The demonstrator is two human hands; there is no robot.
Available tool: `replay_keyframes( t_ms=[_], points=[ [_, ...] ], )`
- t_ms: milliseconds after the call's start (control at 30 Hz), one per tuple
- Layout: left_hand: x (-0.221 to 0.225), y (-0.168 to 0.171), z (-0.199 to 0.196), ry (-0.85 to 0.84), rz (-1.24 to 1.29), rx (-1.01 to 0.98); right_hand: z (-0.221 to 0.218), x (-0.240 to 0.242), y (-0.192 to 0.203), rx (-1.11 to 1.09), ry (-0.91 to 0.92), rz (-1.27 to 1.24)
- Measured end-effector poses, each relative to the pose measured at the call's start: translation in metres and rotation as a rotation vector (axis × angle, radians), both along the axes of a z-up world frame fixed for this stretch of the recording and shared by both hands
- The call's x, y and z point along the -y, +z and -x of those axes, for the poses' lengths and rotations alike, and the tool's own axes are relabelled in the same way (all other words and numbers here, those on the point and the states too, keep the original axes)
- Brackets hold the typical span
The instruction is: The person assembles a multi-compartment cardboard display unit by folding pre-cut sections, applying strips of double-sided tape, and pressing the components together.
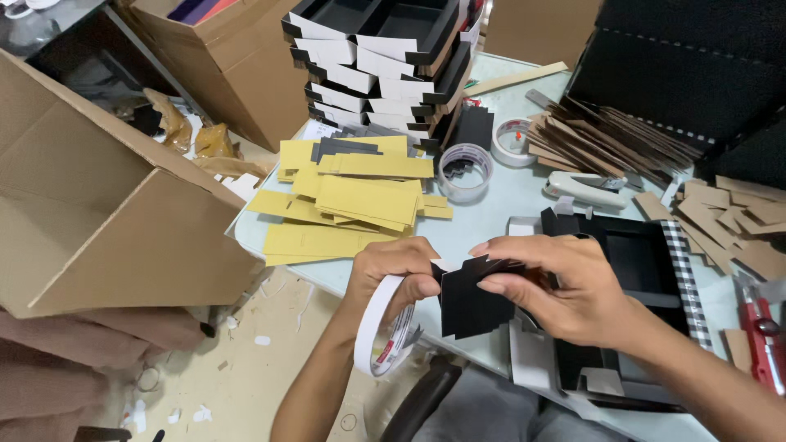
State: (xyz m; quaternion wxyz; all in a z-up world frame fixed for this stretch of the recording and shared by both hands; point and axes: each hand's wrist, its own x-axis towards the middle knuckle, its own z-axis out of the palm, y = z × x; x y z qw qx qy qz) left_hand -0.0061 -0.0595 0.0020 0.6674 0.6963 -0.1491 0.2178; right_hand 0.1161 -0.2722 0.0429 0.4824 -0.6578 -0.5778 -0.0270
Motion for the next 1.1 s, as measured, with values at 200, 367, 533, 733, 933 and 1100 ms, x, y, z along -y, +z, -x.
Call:
replay_keyframes(
  t_ms=[200,367,533,733,933,1100],
  points=[
    [0.031,0.015,0.006,0.067,0.085,-0.063,0.016,0.015,0.005,0.243,0.054,-0.168],
    [0.021,0.006,0.011,0.341,0.203,-0.044,0.0,0.04,0.013,-0.01,0.054,-0.218],
    [-0.012,-0.024,0.077,0.626,0.419,-0.037,-0.042,0.024,-0.009,-0.274,-0.167,-0.112],
    [-0.051,-0.09,0.186,1.189,-0.03,-0.511,-0.067,-0.037,-0.069,-0.485,-0.304,0.21],
    [-0.031,-0.12,0.202,1.237,0.106,-0.764,0.037,-0.011,0.003,0.082,-0.111,0.623],
    [0.031,-0.114,0.119,0.775,0.263,-0.364,0.115,0.016,-0.041,-0.029,0.097,0.543]
  ],
)
